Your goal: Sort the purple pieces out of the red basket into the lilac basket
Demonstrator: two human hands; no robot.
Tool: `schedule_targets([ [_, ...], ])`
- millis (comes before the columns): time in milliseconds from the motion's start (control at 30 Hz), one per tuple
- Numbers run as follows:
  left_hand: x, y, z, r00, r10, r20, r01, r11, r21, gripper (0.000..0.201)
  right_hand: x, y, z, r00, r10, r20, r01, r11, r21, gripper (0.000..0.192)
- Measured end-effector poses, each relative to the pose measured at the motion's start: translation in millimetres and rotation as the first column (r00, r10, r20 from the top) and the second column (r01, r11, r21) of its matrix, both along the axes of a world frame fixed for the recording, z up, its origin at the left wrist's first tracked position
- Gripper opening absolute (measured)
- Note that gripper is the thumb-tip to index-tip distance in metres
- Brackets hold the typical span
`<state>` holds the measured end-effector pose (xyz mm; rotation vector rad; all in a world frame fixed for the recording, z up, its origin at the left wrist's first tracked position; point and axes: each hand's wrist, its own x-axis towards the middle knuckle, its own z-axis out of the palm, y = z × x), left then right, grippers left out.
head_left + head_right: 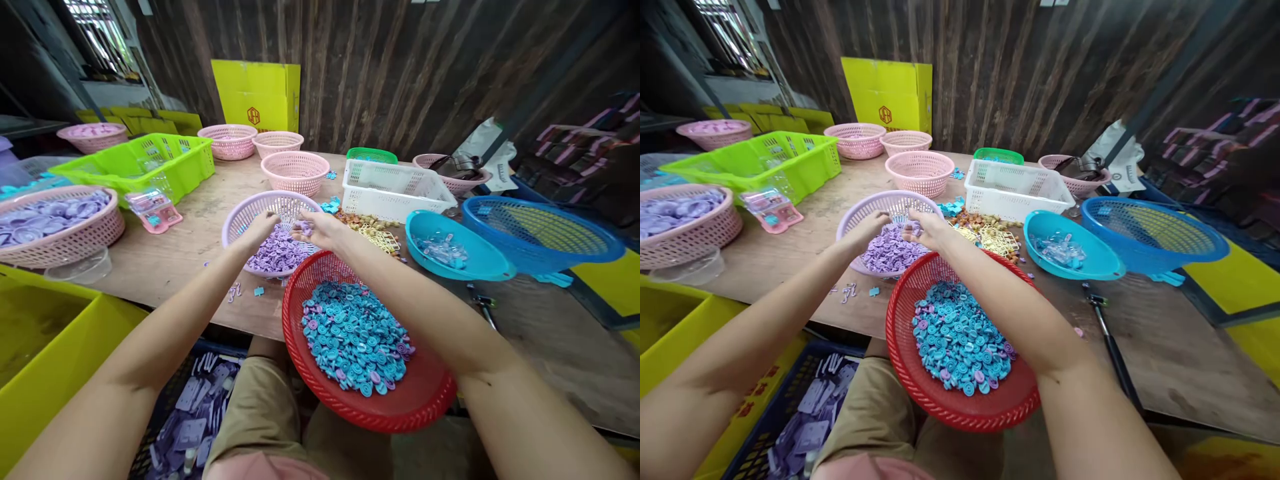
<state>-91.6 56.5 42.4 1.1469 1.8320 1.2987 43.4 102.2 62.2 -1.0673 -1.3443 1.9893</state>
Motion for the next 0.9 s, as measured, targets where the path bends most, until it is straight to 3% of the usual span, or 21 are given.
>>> schedule_targets([
  [100, -12, -7, -6.4, 0.923, 0.045, -0.383, -0.029, 0.998, 0.046, 0.036, -9, 0, 6.1, 0.978, 0.008, 0.209, -0.049, 0.980, 0.193, 0.023],
  [200, 0, -25, -9.9, 0.845, 0.043, -0.533, 0.045, 0.988, 0.151, 0.041, 15, -6, -4.4, 0.895, 0.035, 0.444, -0.239, 0.880, 0.411, 0.023],
  [267, 20, -35, -9.7, 0.833, -0.017, -0.553, 0.135, 0.975, 0.174, 0.038, 38, -13, -21.2, 0.793, 0.051, 0.607, -0.429, 0.754, 0.497, 0.018],
  [367, 57, -40, -10.7, 0.812, -0.205, -0.547, 0.308, 0.946, 0.103, 0.034, 69, -23, -55.3, 0.597, 0.012, 0.802, -0.699, 0.500, 0.512, 0.019],
  [433, 81, -36, -15.9, 0.739, -0.368, -0.564, 0.430, 0.903, -0.025, 0.032, 86, -28, -75.7, 0.503, -0.003, 0.864, -0.809, 0.350, 0.472, 0.020],
  [500, 98, -30, -24.8, 0.609, -0.531, -0.589, 0.532, 0.825, -0.192, 0.027, 99, -30, -86.5, 0.458, -0.013, 0.889, -0.854, 0.272, 0.444, 0.019],
  [567, 110, -22, -34.9, 0.461, -0.657, -0.597, 0.583, 0.731, -0.355, 0.023, 110, -29, -85.2, 0.410, -0.023, 0.912, -0.879, 0.257, 0.402, 0.017],
  [633, 116, -14, -43.5, 0.340, -0.730, -0.593, 0.578, 0.660, -0.481, 0.023, 119, -27, -75.4, 0.321, -0.026, 0.947, -0.906, 0.282, 0.315, 0.017],
  [767, 124, -3, -52.4, 0.171, -0.785, -0.595, 0.516, 0.586, -0.625, 0.024, 125, -25, -59.1, 0.157, -0.055, 0.986, -0.913, 0.373, 0.166, 0.017],
  [900, 130, -1, -56.6, 0.051, -0.804, -0.592, 0.487, 0.538, -0.688, 0.029, 118, -26, -70.0, 0.251, -0.141, 0.958, -0.875, 0.390, 0.287, 0.020],
])
